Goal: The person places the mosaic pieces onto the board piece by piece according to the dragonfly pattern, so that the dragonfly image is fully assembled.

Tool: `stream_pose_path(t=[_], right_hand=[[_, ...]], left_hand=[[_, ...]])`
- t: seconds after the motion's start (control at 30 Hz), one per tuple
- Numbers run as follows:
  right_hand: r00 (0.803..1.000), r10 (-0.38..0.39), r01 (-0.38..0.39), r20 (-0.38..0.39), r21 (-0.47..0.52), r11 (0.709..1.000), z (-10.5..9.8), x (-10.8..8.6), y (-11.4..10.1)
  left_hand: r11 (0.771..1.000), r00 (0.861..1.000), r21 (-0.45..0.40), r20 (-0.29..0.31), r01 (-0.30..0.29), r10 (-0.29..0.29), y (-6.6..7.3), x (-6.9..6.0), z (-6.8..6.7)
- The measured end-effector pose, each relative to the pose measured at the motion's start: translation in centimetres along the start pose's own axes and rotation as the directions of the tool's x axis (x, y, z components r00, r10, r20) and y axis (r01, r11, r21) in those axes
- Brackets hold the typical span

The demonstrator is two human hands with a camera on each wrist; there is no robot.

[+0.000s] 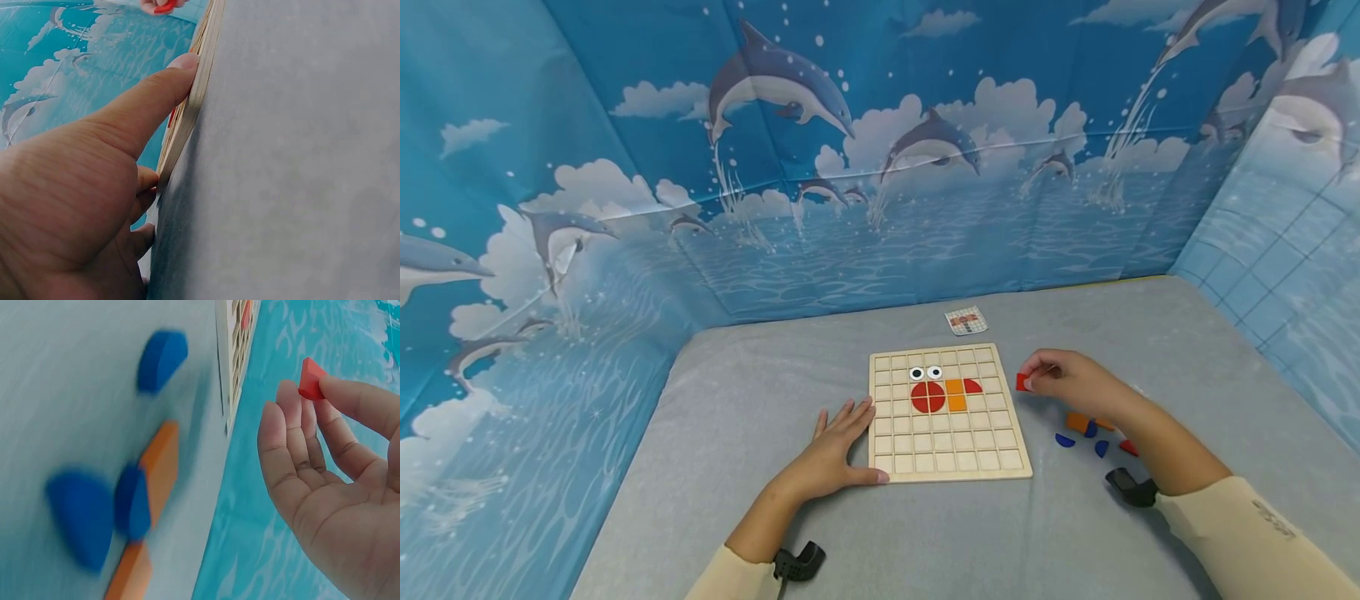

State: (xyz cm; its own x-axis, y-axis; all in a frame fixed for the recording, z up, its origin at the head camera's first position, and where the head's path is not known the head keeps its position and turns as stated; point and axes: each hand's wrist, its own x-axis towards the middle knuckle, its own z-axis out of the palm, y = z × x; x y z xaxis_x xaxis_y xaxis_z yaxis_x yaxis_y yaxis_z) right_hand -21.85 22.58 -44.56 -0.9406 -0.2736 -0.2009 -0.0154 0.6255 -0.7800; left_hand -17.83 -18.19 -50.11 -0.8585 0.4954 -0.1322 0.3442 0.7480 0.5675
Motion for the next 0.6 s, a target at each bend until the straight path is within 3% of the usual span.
stream_pose_path(t=[0.33,0.6], right_hand=[[0.997,-0.070,0.069,0.037,0.027,0.997,2.8,1.5,-1.6],[0.994,-0.098,0.100,0.048,-0.036,0.994,4.5,2.9,-2.0]], left_hand=[[1.000,1.000,-0.003,0.004,0.005,-0.005,0.1,0.0,0.0],[1.000,1.000,0.002,-0.003,0.006,-0.006,0.0,0.0,-0.1]])
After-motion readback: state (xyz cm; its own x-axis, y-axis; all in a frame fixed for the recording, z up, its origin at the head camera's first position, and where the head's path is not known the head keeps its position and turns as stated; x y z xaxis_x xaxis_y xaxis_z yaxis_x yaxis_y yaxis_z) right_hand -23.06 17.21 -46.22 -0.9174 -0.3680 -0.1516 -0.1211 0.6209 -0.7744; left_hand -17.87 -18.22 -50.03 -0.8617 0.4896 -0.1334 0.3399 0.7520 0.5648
